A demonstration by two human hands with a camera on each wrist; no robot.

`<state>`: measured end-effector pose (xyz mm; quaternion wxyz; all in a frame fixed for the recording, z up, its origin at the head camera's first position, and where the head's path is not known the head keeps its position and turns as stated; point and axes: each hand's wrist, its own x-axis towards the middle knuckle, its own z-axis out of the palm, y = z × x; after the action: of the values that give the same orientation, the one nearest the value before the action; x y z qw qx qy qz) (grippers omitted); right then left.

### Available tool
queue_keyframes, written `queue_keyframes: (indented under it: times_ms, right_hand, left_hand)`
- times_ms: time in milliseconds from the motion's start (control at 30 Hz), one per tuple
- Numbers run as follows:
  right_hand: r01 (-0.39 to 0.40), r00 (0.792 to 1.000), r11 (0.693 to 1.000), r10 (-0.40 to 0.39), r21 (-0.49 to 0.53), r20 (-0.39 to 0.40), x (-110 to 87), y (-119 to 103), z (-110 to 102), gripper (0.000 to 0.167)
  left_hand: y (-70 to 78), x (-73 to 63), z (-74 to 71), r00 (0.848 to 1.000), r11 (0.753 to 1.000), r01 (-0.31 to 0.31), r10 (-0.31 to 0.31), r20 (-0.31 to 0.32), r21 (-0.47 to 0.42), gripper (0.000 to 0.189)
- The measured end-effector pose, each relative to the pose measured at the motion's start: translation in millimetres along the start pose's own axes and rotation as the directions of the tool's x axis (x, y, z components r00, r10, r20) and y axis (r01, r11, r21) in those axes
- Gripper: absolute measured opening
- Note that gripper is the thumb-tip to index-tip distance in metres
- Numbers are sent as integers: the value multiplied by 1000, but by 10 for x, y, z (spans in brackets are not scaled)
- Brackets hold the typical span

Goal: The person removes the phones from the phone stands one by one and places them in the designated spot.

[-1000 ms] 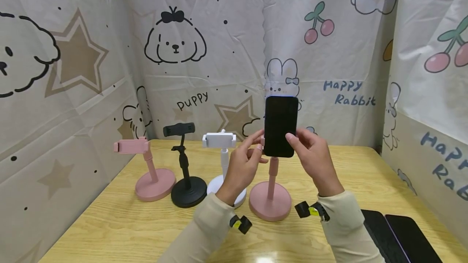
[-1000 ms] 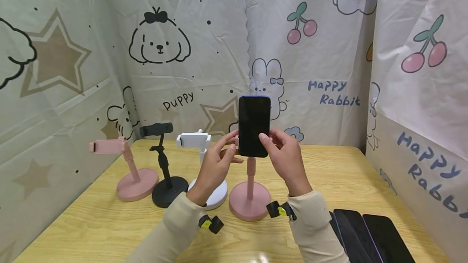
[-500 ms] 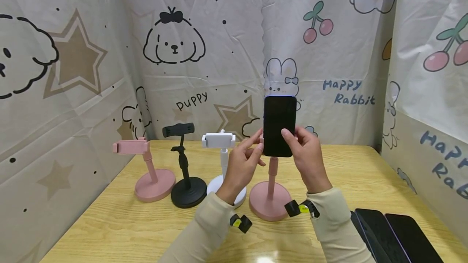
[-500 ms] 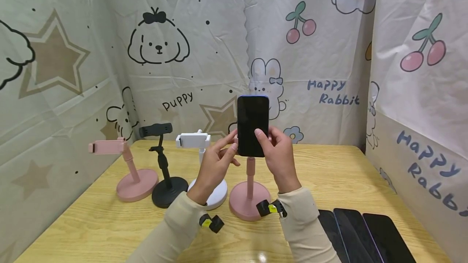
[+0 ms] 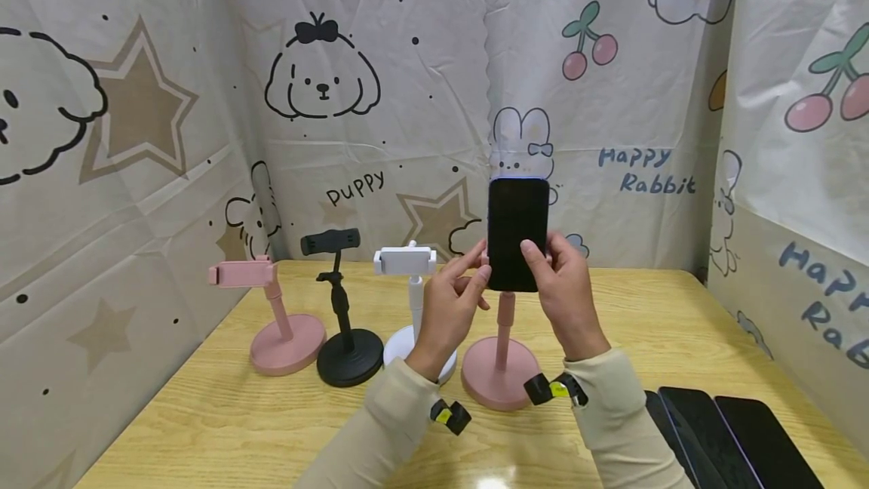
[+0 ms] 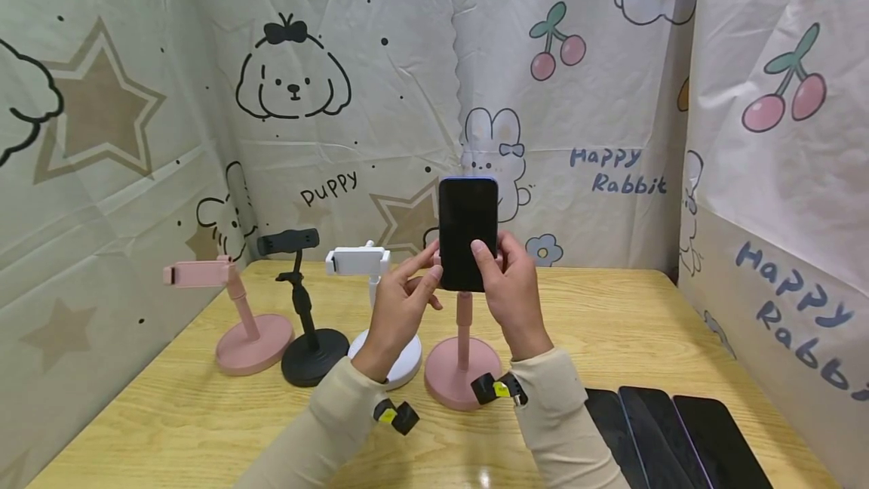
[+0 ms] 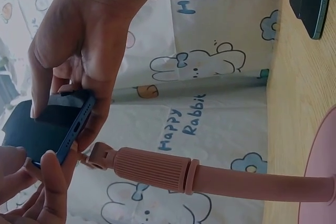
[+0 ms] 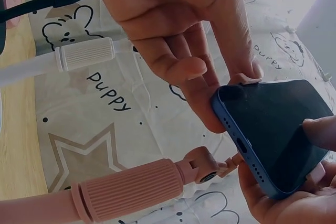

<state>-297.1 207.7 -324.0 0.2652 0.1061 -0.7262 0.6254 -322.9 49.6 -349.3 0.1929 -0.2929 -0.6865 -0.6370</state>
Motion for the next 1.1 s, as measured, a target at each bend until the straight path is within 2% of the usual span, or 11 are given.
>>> queue_keyframes:
  times_ms: [267,700,767,967,1100]
  right_hand:
    - [19,1000,1000,-19,-4,5,-30,-9,26,40]
    - [12,1000,1000,-12,-4,14,-16,-17,15,41]
    - [9,1000,1000,-9,-5,15,-16,-22,17,41]
    - [13,1000,1000,-13,-10,12,-17,-20,17,39]
    - [18,1000,1000,-17,-2,11,-18,-15,20,38]
  left_hand:
    - [315,-62,-15,998,1000,-6,6,-64,-2,35]
    - [320,-54,-9,998,1000,18,-17,-61,18,35]
    - [287,-45,-6,998,999,25,-24,-58,24,35]
    - [-10,-1,25,997,999,37,-35,-71,17,35]
    - [-68,3,29,996,999,34,-34,-80,-4,33]
